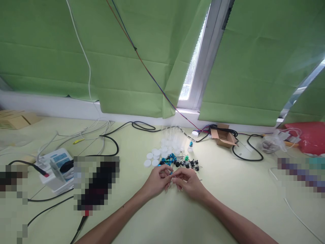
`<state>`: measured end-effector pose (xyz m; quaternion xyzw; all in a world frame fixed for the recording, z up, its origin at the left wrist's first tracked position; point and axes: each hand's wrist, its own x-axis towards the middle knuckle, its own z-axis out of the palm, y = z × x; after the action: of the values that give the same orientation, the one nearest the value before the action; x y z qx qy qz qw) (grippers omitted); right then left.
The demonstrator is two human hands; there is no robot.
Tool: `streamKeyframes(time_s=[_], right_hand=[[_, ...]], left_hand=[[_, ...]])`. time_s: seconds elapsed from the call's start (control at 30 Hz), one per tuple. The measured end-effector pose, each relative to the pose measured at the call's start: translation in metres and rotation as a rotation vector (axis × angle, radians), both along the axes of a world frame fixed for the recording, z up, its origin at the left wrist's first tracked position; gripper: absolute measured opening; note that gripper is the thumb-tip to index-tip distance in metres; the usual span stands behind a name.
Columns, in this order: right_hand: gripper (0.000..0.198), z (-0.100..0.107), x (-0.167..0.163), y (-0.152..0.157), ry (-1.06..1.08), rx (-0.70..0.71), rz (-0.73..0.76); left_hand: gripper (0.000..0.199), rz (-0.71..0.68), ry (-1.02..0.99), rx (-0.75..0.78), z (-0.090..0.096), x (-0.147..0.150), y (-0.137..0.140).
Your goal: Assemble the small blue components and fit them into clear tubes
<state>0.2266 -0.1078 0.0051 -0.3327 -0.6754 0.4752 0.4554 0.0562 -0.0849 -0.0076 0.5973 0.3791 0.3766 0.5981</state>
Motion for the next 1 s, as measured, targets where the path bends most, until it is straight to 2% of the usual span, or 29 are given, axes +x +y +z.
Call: streamKeyframes(time_s=[0.2,0.47,0.8,1.0], right_hand=[[0.018,-0.0024,-0.0002,-0.0009,-0.027,0.012,-0.055],[0.03,-0.0023,0.0004,0.0002,-0.103,0.038,-0.135],[0.031,-0.0027,0.0015,-0.0006,-0.06,0.003,-0.113],[0.023,-0.0048,0.0009,0.0016,-0.009,-0.019,-0.068]], left_hand=[[0.032,0.012,0.0,0.005,-0.002,-0.0003,0.0009],[0.029,0.014,0.019,0.007,-0.0017,0.0007,-0.0002],[0.025,-0.004,0.033,0.028,-0.0031,0.0004,-0.0006],[0.026,-0.009,0.037,0.024,-0.0022,0.0006,-0.0011]])
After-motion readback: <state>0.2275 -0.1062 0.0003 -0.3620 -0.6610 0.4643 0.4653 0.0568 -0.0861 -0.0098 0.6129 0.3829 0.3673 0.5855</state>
